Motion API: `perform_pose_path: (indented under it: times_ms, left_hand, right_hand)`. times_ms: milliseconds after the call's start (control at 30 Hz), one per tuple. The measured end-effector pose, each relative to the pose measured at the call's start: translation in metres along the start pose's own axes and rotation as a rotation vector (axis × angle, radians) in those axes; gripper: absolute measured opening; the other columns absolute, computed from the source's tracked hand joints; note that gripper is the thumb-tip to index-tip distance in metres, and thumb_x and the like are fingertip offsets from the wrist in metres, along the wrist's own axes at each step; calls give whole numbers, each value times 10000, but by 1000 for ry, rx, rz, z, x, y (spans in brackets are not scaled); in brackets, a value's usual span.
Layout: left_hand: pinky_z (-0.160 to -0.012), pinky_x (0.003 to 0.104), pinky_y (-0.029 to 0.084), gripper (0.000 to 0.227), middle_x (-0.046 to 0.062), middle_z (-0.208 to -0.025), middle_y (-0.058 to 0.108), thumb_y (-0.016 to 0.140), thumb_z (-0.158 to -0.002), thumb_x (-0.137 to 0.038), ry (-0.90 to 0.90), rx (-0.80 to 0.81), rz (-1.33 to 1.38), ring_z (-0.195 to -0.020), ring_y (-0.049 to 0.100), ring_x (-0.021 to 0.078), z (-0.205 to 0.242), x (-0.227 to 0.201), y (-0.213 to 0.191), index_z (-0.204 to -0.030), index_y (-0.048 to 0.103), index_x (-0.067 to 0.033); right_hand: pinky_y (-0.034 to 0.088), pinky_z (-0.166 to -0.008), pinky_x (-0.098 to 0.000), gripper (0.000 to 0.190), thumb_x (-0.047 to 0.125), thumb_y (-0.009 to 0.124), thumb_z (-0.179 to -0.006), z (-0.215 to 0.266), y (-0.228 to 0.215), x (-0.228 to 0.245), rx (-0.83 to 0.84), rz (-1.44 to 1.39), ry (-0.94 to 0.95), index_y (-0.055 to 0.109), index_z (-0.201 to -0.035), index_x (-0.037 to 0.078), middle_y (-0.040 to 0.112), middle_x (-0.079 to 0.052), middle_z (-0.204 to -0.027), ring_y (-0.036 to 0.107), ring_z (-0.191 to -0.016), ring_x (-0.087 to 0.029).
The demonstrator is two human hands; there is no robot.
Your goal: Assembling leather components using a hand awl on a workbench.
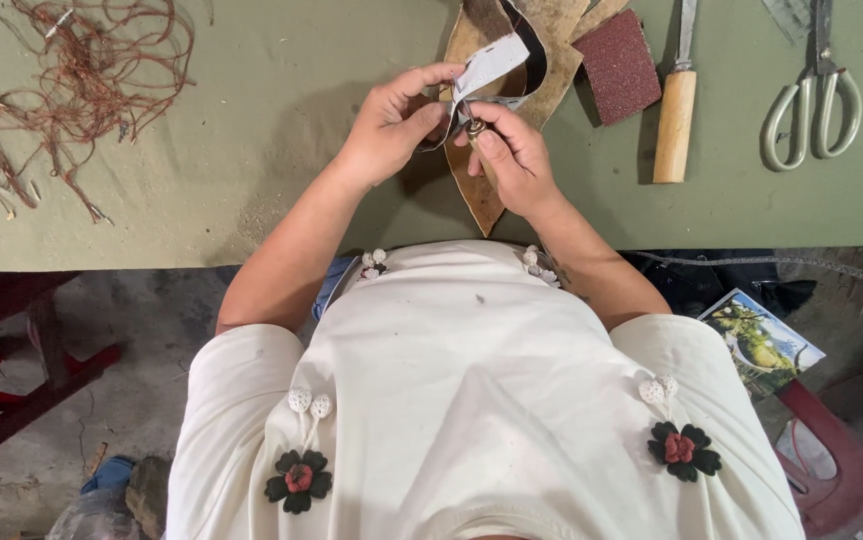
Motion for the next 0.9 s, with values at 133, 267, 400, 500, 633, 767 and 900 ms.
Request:
perform_pose_path:
  times_ms: [133,267,400,500,633,767,900]
  left_hand:
    - [-922,240,565,278,49,-1140,724,668,-998,50,32,-102,-123,-1007,677,109,-7,17,-17,-1245,687,-77]
    - [-767,245,490,109,46,-952,684,764,-953,13,143,-82,-431,-851,628,124,-10,-9,-15,-1023,758,-70]
    - [-653,274,425,153,30,-940,599,751,-934,70,257,-41,-642,-743,543,138,-9,-42,-11,-979,749,-77]
    - [-705,357,478,126,96,-995,577,751,-945,73,441,-40,-867,-860,584,231,-7,-69,-13,-1013,734,-32]
    - [-765,397,482,129,114,-1007,578,755,-939,80,552,-16,-953,-900,603,283,-11,-89,-8,-1002,737,-31]
    - [-724,375,464,134,87,-979,567,773,-955,88,603,21,-976,-873,571,270,-13,-99,0,-990,744,-39]
    - [-768,396,450,137,66,-973,568,718,-955,44,530,105,-989,-887,573,269,-20,-93,6,-971,730,-92]
  right_hand:
    - [534,-640,-290,423,307,485,-1123,4,-3,-9,11,-67,42,540,-1368,-33,679,-184,-1053,611,-636,-207]
    - [487,-591,-249,413,325,509,-1109,4,-5,-4,20,-31,81,547,-1340,-16,656,-149,-1043,594,-596,-170]
    - [523,-663,-251,365,248,521,-1117,8,-9,-6,39,132,54,533,-1397,14,687,-133,-1066,615,-621,-146]
    - [586,-684,-263,383,223,573,-1083,8,-10,-7,50,246,157,574,-1420,43,746,-134,-1100,648,-655,-136]
    - [584,-669,-234,383,242,560,-1081,4,-11,8,86,356,219,589,-1428,82,765,-74,-1077,740,-694,-167]
    - [582,-714,-273,363,198,549,-1076,0,-11,18,105,407,212,609,-1394,33,757,-95,-1117,739,-721,-164]
    - [579,-758,-290,306,106,582,-1064,0,-8,21,135,416,103,627,-1345,-4,745,-97,-1096,704,-746,-159]
Point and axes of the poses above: each hand's wrist, its own z-axis away from the middle knuckle, its own y-axis out of the palm, x = y × z, the point moved 9 cm from there along -z, towards the middle knuckle
